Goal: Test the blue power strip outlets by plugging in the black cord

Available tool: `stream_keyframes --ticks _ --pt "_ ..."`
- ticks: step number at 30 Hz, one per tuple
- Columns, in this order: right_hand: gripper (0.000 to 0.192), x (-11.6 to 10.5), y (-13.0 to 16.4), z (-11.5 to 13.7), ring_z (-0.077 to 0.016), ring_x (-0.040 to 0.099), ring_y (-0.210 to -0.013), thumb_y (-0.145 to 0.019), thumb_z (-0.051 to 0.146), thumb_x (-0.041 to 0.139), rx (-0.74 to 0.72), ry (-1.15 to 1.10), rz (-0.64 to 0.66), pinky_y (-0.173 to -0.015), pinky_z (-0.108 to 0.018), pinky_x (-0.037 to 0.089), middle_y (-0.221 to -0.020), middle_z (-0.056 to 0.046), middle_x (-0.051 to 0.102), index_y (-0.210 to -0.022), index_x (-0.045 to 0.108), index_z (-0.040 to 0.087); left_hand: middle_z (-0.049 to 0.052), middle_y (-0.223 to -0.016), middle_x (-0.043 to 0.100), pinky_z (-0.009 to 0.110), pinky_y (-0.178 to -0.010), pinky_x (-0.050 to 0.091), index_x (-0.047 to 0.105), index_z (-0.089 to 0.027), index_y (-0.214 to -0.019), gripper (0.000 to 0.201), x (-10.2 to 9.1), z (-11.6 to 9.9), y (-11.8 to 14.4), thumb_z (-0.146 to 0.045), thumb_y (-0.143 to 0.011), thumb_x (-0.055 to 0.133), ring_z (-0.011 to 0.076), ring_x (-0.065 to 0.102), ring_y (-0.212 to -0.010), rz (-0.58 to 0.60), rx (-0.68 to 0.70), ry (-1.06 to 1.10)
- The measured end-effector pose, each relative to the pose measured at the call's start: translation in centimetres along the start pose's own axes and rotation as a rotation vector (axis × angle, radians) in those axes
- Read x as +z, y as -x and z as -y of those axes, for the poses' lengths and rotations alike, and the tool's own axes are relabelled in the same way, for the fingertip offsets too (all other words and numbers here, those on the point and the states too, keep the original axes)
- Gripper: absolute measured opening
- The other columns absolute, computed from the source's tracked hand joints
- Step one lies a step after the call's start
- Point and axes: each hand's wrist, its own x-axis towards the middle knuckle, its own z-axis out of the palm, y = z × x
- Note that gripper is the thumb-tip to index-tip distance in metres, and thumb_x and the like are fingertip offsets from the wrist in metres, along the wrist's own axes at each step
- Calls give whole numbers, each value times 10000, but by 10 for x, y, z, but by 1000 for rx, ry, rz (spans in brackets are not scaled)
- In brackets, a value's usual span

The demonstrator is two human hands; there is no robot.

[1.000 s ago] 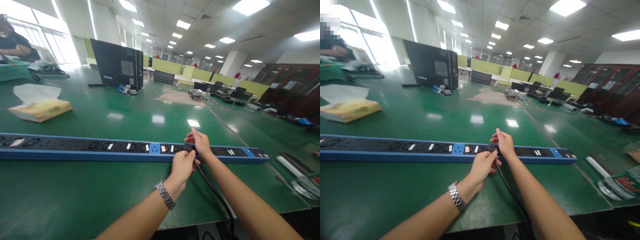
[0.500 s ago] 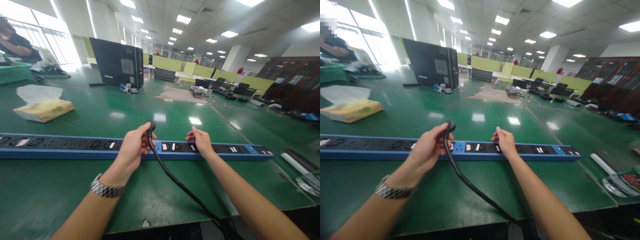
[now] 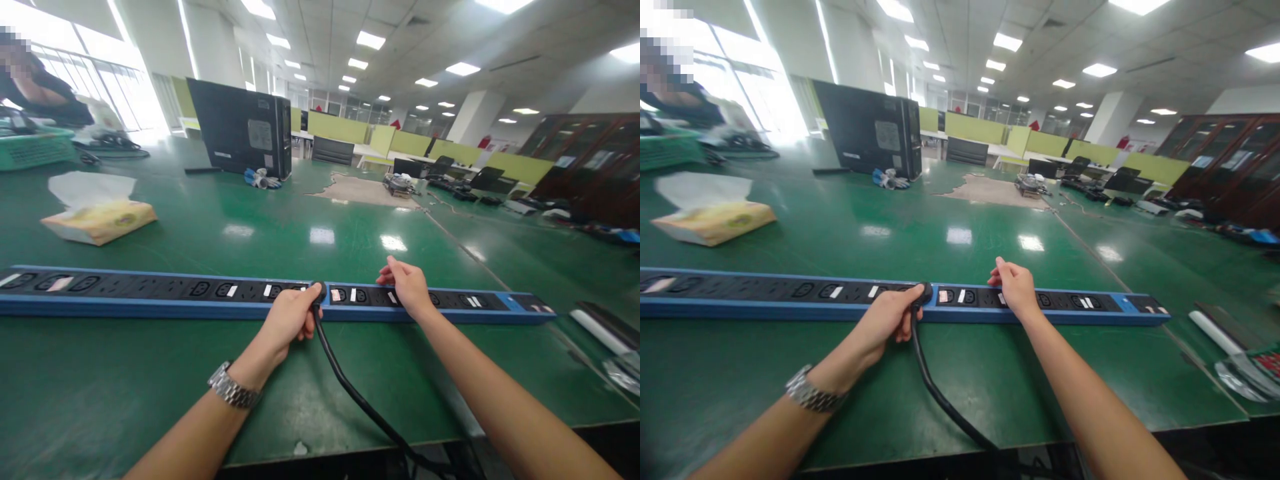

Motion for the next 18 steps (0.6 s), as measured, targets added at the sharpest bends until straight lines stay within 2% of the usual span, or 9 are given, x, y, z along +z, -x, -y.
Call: stream_keyframes --ticks 3,6,8,10,12,14,16,18 --pt "495 0 0 -1 -156 652 -563 -816 616 558 -19 15 1 -619 -277 510 -586 -56 677 -674 667 154 -1 -342 484 172 -323 273 586 -140 -537 492 2 4 1 -507 -852 490 79 423 -293 -1 40 -99" --pt "491 0 0 -2 -157 650 -570 -821 610 554 -44 55 2 -630 -280 508 -592 -55 678 -673 667 156 7 -381 513 170 -324 277 607 -131 -569 473 4 8 -1 -514 -830 517 91 474 -333 28 30 -95" --pt "496 -1 0 -3 -161 652 -582 -828 612 541 -54 69 3 -637 -284 509 -600 -57 682 -676 666 157 26 -431 555 175 -330 291 606 -127 -580 465 3 6 0 -536 -796 557 100 507 -371 30 44 -24" --pt "505 -1 0 -4 -163 654 -588 -836 617 524 -60 77 2 -638 -285 510 -607 -59 684 -680 664 158 36 -500 598 185 -354 337 604 -130 -617 451 -1 -3 5 -556 -765 591 108 534 -420 -11 119 129" --pt "511 -1 0 -4 -161 652 -584 -840 620 515 -69 85 2 -636 -283 508 -606 -58 684 -682 664 157 28 -553 617 198 -390 380 606 -138 -677 424 -12 -17 15 -553 -769 595 108 539 -457 -78 218 284" --pt "519 -1 1 -4 -158 649 -577 -843 625 506 -77 88 -1 -631 -279 505 -602 -56 682 -683 664 158 5 -564 608 198 -406 378 606 -148 -728 366 -29 -30 24 -503 -810 571 97 516 -462 -126 256 370" --pt "528 -1 1 -4 -157 649 -575 -844 632 497 -80 93 -4 -631 -277 504 -601 -56 682 -681 666 159 -24 -540 573 184 -410 338 587 -157 -729 297 -50 -36 30 -422 -854 542 75 477 -449 -159 210 403" --pt "534 -1 1 -4 -158 652 -580 -841 640 493 -81 105 -8 -633 -276 505 -604 -57 684 -678 667 162 -47 -495 520 171 -420 289 548 -160 -690 275 -71 -33 32 -364 -873 533 52 430 -433 -185 137 390"
